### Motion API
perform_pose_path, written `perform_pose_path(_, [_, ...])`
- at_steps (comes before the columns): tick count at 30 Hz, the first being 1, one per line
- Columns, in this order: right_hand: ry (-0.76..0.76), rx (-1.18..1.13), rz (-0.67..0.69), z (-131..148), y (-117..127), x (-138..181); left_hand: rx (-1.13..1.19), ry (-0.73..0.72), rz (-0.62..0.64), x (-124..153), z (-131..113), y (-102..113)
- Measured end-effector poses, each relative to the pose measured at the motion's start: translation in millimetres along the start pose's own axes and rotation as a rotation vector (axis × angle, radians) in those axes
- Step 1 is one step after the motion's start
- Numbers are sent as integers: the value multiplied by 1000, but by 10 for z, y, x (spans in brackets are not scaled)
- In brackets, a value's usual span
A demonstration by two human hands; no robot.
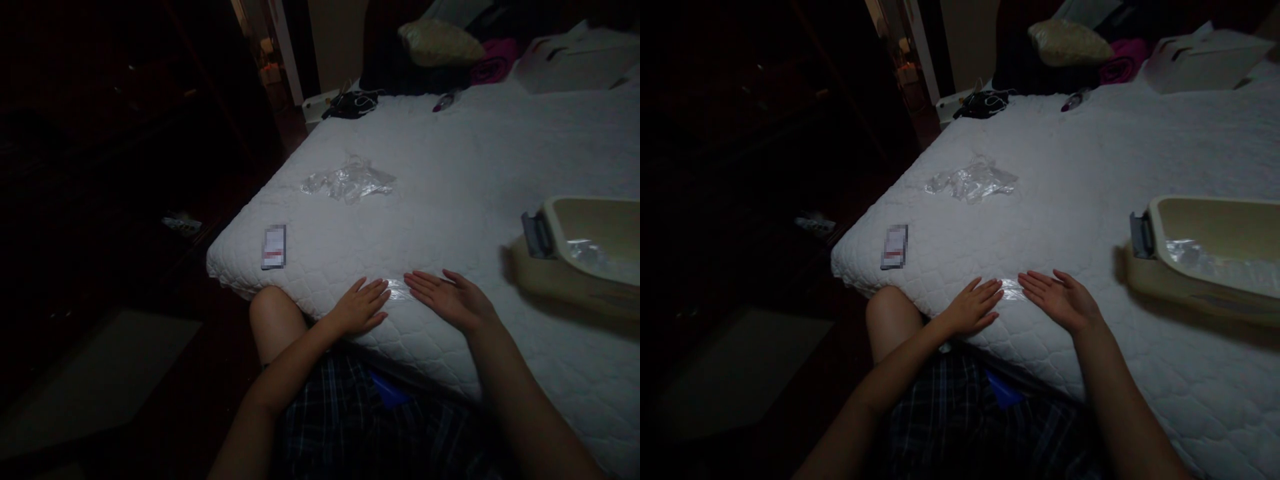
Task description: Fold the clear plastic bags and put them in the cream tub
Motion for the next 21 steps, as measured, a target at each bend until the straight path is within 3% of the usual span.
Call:
perform_pose_path(10, [4,-25,-170,171,456,239,11,7,26,8,15,1])
perform_pose_path(21, [99,57,-191,196,408,283,-8,28,11,6,18,-8])
Point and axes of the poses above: each hand's wrist, its own x-axis away from the middle knuckle, its own y-axis out of the back of the hand, z = x × y, the point moved 9 cm from there along -x, towards the middle knuckle, and after that the axes turned 12 degrees about -x, right-handed, at the moved point
